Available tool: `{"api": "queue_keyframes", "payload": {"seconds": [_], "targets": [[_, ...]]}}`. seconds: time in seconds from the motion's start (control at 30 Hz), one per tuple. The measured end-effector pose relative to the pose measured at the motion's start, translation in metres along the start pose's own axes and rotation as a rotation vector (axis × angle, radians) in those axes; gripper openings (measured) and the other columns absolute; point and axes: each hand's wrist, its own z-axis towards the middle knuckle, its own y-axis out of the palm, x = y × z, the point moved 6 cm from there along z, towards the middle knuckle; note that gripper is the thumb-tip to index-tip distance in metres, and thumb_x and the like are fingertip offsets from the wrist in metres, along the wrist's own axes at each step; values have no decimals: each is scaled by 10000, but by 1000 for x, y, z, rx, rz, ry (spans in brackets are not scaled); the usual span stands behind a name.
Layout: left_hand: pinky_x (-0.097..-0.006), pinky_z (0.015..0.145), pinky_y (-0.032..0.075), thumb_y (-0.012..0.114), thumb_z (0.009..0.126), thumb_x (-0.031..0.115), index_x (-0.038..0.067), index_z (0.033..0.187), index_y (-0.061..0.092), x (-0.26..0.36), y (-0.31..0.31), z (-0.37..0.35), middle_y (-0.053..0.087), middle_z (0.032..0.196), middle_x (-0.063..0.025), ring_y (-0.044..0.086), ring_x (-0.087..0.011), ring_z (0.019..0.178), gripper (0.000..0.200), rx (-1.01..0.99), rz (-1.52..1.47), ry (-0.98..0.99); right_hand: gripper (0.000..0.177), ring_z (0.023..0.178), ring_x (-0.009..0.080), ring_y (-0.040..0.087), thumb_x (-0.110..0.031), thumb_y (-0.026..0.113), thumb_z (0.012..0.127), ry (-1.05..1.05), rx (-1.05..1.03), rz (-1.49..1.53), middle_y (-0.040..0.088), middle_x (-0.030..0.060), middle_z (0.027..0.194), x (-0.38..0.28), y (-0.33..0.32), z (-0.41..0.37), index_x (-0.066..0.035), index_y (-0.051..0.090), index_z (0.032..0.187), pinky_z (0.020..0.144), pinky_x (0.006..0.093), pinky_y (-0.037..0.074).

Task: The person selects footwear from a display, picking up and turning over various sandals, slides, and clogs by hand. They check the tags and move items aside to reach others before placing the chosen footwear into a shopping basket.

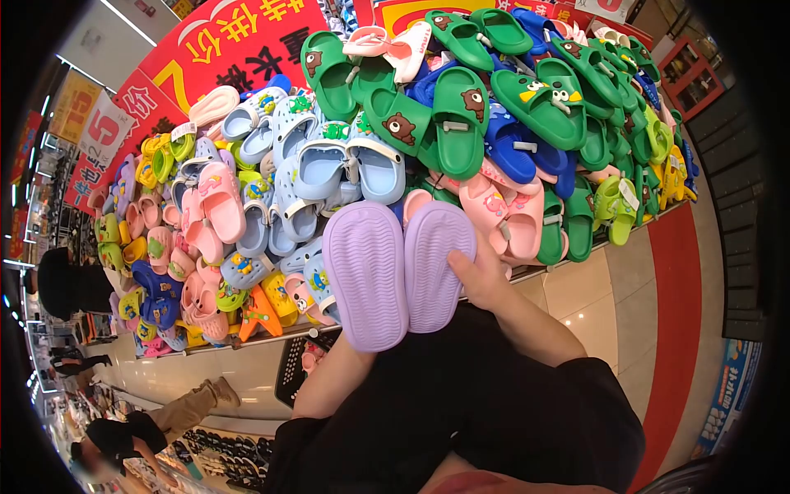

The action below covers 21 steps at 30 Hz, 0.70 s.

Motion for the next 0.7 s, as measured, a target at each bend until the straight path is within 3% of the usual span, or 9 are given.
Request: {"api": "queue_keyframes", "payload": {"seconds": [0.1,0.23,0.3,0.37,0.4,0.43,0.5,0.7], "targets": [[-364,930,480,592,915,118,23,1258,505,-4,7,8,570,1210,-109,573,-224,1089,367,0,64,-33,572,1126,194,532,-281,544,958,45,31,-16,532,142,1267,2,-5,-2,67,367,1375,971,358,434],[-365,932,475,604,905,109,23,1246,514,-6,21,12,569,1204,-108,567,-225,1092,363,58,283,-49,544,1133,174,513,-251,527,966,48,15,20,535,129,1258,16,-13,-3,55,369,1388,982,350,419],[-365,933,473,610,900,104,23,1241,519,-1,27,7,568,1201,-108,563,-226,1094,361,162,604,10,600,1208,203,491,-318,492,989,245,96,-8,492,150,1338,39,-23,-6,24,308,1446,1019,365,400],[-366,934,470,616,896,100,23,1235,524,14,26,-3,567,1198,-107,560,-227,1095,360,339,1244,149,631,1237,230,484,-354,478,995,236,119,163,448,155,1387,50,-27,-8,-11,256,1475,996,372,426],[-344,829,481,669,818,29,0,1110,578,26,18,-6,569,1049,-113,575,-241,963,307,437,1663,277,664,1265,257,477,-390,464,1000,225,140,331,405,159,1437,52,-27,-8,-45,205,1505,972,380,451],[-344,829,481,669,818,29,0,1110,578,27,14,-7,569,1049,-113,575,-241,963,307,443,1664,279,664,1265,257,477,-390,464,1000,228,135,333,405,159,1437,51,-27,-9,-45,205,1505,972,380,451],[-350,757,468,665,778,-1,-29,1027,591,28,39,-6,538,940,-130,564,-275,860,261,421,2173,586,737,1303,295,449,-484,417,996,218,109,537,322,179,1496,38,-21,-8,-48,139,1520,971,396,455],[-357,708,475,676,750,-5,-34,1021,580,12,40,-5,537,937,-143,569,-298,822,289,372,2286,659,605,1187,180,513,-235,538,970,204,123,340,469,130,1353,54,-32,-13,-13,268,1463,945,340,479]]}}
